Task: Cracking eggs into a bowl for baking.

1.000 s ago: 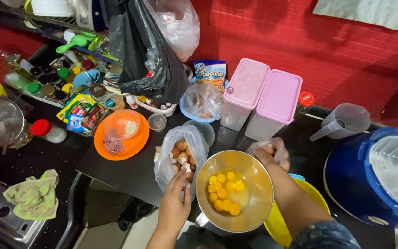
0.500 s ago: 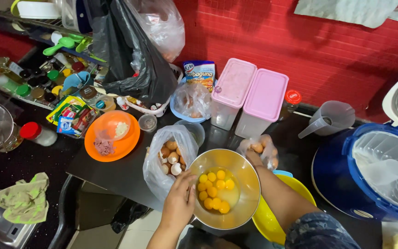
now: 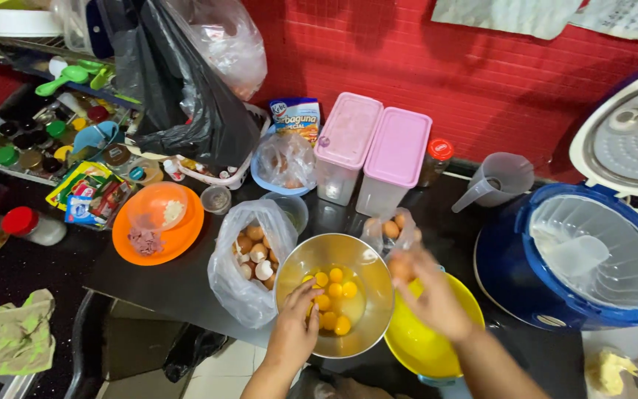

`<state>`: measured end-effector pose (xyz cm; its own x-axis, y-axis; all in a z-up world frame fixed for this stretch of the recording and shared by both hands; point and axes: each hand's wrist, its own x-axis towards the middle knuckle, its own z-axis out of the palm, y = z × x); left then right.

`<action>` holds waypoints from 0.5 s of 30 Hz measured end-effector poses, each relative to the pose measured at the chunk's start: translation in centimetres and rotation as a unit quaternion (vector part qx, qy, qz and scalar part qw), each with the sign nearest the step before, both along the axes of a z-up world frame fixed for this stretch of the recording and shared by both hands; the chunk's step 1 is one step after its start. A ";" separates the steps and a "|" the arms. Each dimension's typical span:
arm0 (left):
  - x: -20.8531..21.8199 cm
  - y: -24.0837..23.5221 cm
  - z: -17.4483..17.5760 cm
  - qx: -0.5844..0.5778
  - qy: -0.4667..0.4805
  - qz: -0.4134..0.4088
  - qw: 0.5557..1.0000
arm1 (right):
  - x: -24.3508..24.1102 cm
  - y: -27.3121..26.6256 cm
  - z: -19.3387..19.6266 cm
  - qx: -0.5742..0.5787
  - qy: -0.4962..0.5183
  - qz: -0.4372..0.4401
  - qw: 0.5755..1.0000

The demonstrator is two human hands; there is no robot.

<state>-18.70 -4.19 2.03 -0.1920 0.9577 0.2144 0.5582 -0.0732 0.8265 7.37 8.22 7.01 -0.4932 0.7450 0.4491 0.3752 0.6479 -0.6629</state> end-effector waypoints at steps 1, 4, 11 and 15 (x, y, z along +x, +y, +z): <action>0.3 0.0 0.0 0.001 -0.001 -0.002 1.000 | -0.1 -1.3 -0.5 0.001 -0.001 -0.002 1.000; 1.1 0.3 -0.3 0.000 0.045 -0.007 0.999 | -0.3 -4.1 -1.6 -0.033 -0.179 -0.023 0.983; 1.8 0.4 -0.3 -0.003 0.122 0.018 0.992 | 0.5 -5.2 -1.6 -0.005 -0.130 -0.052 0.990; 2.2 0.2 -0.2 0.019 0.127 0.046 0.991 | 0.6 -5.4 -1.0 -0.047 -0.161 -0.032 0.985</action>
